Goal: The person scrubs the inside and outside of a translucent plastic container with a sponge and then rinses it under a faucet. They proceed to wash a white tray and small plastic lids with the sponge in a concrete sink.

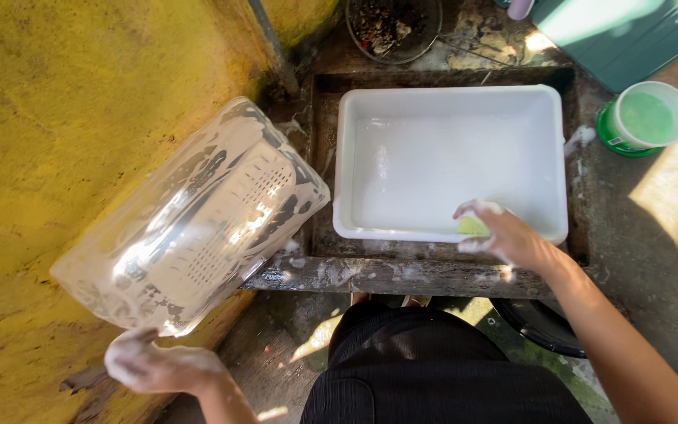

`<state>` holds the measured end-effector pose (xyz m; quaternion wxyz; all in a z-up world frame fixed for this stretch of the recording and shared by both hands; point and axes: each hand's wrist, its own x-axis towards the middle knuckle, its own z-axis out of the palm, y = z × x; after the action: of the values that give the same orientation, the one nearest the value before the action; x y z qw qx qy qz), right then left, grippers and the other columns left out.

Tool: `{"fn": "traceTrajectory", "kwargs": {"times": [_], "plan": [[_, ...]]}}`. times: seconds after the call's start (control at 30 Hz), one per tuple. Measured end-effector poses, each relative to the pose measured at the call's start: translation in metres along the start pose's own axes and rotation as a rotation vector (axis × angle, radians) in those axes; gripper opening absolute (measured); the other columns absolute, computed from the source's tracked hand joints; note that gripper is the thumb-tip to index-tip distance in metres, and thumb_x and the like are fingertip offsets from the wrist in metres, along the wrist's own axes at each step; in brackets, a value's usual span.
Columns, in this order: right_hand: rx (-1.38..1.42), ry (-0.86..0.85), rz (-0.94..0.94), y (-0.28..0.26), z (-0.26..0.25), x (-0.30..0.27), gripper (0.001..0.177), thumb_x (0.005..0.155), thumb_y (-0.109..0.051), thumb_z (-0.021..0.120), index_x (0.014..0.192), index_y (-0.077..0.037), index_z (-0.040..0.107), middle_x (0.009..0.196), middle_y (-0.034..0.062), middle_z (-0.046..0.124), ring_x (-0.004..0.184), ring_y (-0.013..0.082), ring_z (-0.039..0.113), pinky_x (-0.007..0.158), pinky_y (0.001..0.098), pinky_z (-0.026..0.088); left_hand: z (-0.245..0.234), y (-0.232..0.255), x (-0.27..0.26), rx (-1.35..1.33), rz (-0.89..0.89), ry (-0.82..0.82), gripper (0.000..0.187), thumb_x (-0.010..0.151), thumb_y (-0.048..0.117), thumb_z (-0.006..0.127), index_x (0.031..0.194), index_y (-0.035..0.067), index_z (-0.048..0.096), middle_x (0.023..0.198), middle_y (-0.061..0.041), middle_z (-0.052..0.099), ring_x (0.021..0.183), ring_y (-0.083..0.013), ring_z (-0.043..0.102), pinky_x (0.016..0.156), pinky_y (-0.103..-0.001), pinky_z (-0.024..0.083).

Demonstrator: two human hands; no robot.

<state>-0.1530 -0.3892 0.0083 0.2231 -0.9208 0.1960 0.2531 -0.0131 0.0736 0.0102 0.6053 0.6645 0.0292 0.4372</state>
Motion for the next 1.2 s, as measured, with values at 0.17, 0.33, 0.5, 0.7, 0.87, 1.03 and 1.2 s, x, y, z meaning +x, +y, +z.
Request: {"fn": "traceTrajectory", "kwargs": {"times": [0.17,0.33,0.5,0.7,0.87,1.03,1.2], "plan": [[0.806,0.311,-0.070,-0.002,-0.048,-0.010,0.026,0.082,-0.023,0.057,0.105,-0.011,0.056,0.111,0.0142,0.058,0.098,0.0279,0.061,0.081,0.0432,0.058,0.070,0.059,-0.076,0.074,-0.125,-0.533,0.016,0.094,0.020,0.058,0.089,0.005,0.062,0.084,-0.008,0.060,0.080,-0.0164,0.056,0.068,-0.026,0.047],[0.622,0.392,0.132,-0.060,-0.102,-0.040,0.018,0.085,-0.022,0.060,0.099,-0.011,0.059,0.107,0.0093,0.063,0.092,0.0249,0.063,0.075,0.0407,0.057,0.150,0.090,-0.134,-0.538,-0.819,-1.085,0.021,0.092,0.022,0.057,0.088,0.002,0.062,0.079,-0.010,0.064,0.071,-0.0158,0.063,0.066,-0.026,0.056],[1.008,0.253,-0.376,-0.103,-0.086,-0.054,0.017,0.072,-0.012,0.067,0.088,-0.009,0.062,0.092,0.0048,0.061,0.081,0.0180,0.064,0.074,0.0321,0.060,0.184,0.116,-0.138,-0.567,-0.787,-1.194,0.025,0.091,0.021,0.060,0.088,-0.003,0.063,0.082,-0.007,0.060,0.073,-0.0126,0.059,0.069,-0.027,0.050],[1.129,0.381,-0.337,-0.119,-0.082,-0.061,0.013,0.075,-0.007,0.070,0.084,-0.006,0.060,0.088,0.0020,0.058,0.086,0.0125,0.060,0.080,0.0230,0.048,0.197,0.134,-0.127,-0.446,-0.559,-1.271,0.021,0.090,0.017,0.060,0.091,-0.004,0.064,0.083,-0.007,0.062,0.074,-0.0121,0.060,0.068,-0.024,0.049],[1.015,0.452,-0.295,-0.110,-0.082,-0.059,0.014,0.074,-0.007,0.071,0.082,-0.003,0.060,0.085,0.0034,0.059,0.084,0.0113,0.058,0.076,0.0225,0.046,0.209,0.138,-0.123,-0.404,-0.434,-1.337,0.017,0.089,0.014,0.060,0.093,-0.001,0.065,0.085,-0.007,0.062,0.073,-0.0146,0.063,0.066,-0.026,0.050],[1.125,0.470,-0.281,-0.099,-0.083,-0.057,0.013,0.074,-0.008,0.071,0.083,-0.003,0.063,0.085,0.0032,0.060,0.084,0.0108,0.059,0.076,0.0222,0.048,0.223,0.139,-0.121,-0.302,0.004,-1.346,0.014,0.086,0.014,0.063,0.093,0.003,0.066,0.087,-0.008,0.063,0.080,-0.0200,0.061,0.071,-0.030,0.049],[1.169,0.525,-0.290,-0.089,-0.084,-0.057,0.013,0.073,-0.008,0.071,0.082,-0.002,0.063,0.088,0.0024,0.061,0.086,0.0108,0.061,0.078,0.0229,0.050,0.239,0.139,-0.127,-0.255,-0.018,-1.455,0.014,0.087,0.016,0.064,0.090,0.003,0.068,0.080,-0.008,0.063,0.076,-0.0207,0.060,0.070,-0.032,0.048]]}}
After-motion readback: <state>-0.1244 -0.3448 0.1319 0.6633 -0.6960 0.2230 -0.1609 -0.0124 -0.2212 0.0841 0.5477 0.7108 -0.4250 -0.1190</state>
